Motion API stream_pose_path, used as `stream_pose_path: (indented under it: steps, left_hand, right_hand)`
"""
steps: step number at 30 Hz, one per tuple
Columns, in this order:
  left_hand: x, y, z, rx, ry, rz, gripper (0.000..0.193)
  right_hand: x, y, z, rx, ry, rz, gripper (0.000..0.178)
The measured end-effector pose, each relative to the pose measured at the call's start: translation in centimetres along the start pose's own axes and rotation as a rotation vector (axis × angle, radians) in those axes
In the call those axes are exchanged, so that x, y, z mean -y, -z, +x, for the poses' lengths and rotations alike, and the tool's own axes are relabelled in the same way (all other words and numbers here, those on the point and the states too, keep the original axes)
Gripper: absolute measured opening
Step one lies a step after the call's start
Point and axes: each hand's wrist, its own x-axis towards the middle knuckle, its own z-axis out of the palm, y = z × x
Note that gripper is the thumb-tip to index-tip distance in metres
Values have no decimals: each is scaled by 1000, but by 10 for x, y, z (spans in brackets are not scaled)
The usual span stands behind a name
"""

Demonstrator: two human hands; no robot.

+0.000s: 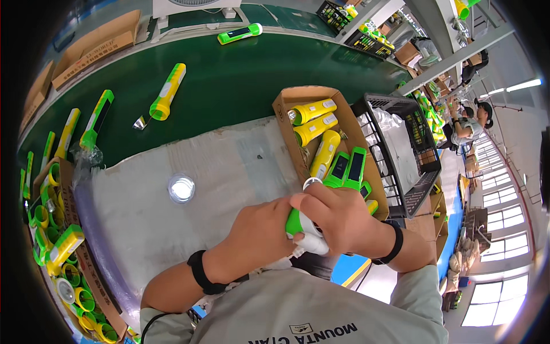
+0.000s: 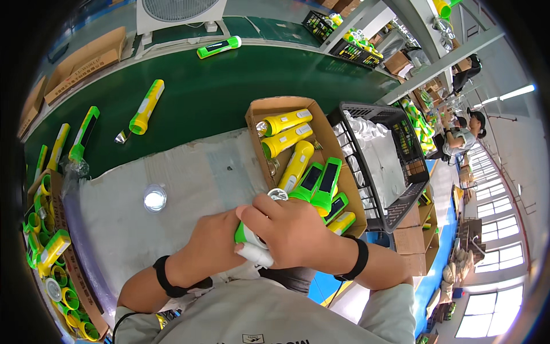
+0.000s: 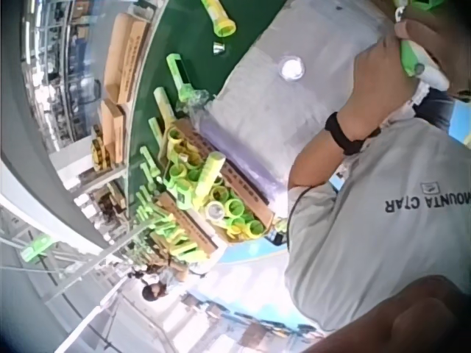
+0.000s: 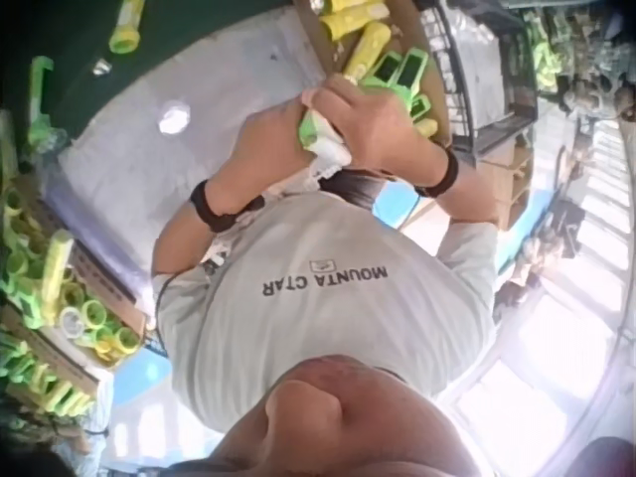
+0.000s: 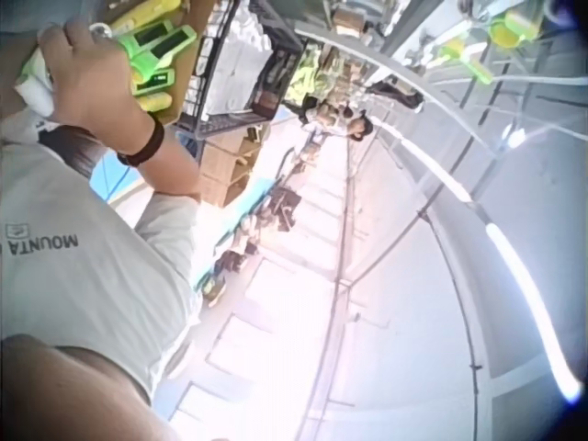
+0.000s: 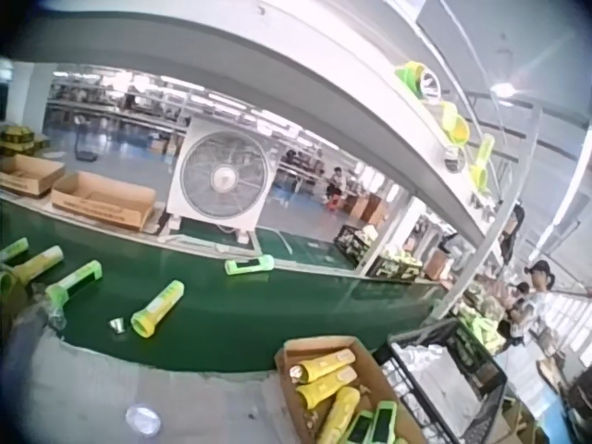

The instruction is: Assembling the lens and casing components of green and yellow flashlights at a factory station.

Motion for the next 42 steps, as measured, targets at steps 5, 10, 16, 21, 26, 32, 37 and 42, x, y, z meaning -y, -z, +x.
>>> stream_pose_path:
  steps: [5, 10, 16, 21, 26, 32, 37, 42]
  left_hand:
    - [-10, 12, -7, 418, 96, -358, 48]
    - [-15, -1, -4, 193, 158, -135, 45]
    - [-11, 8, -8, 300, 55, -319, 48]
    - [-23, -1, -10, 105, 133, -22, 54]
    - [-19, 0, -7, -9, 12, 167, 53]
    - [2, 15, 0, 1075, 240, -961, 54]
    - [-28, 7, -6, 383, 140, -117, 47]
    - [-20, -21, -1, -91, -78, 457, 53]
  right_hand:
    - [-14, 13, -1, -14, 314, 9, 38]
    - [1, -6, -6, 62, -254, 10, 34]
    - [-14, 6, -9, -52, 95, 162, 43]
    - [0, 0, -16, -6, -224, 129, 34]
    - [-14, -7, -23, -116, -127, 166, 33]
    - [-22, -9, -31, -313, 213, 420, 47]
    - [-19, -1, -41, -270, -246, 225, 34]
    - [-9, -5, -45, -245, -602, 188, 31]
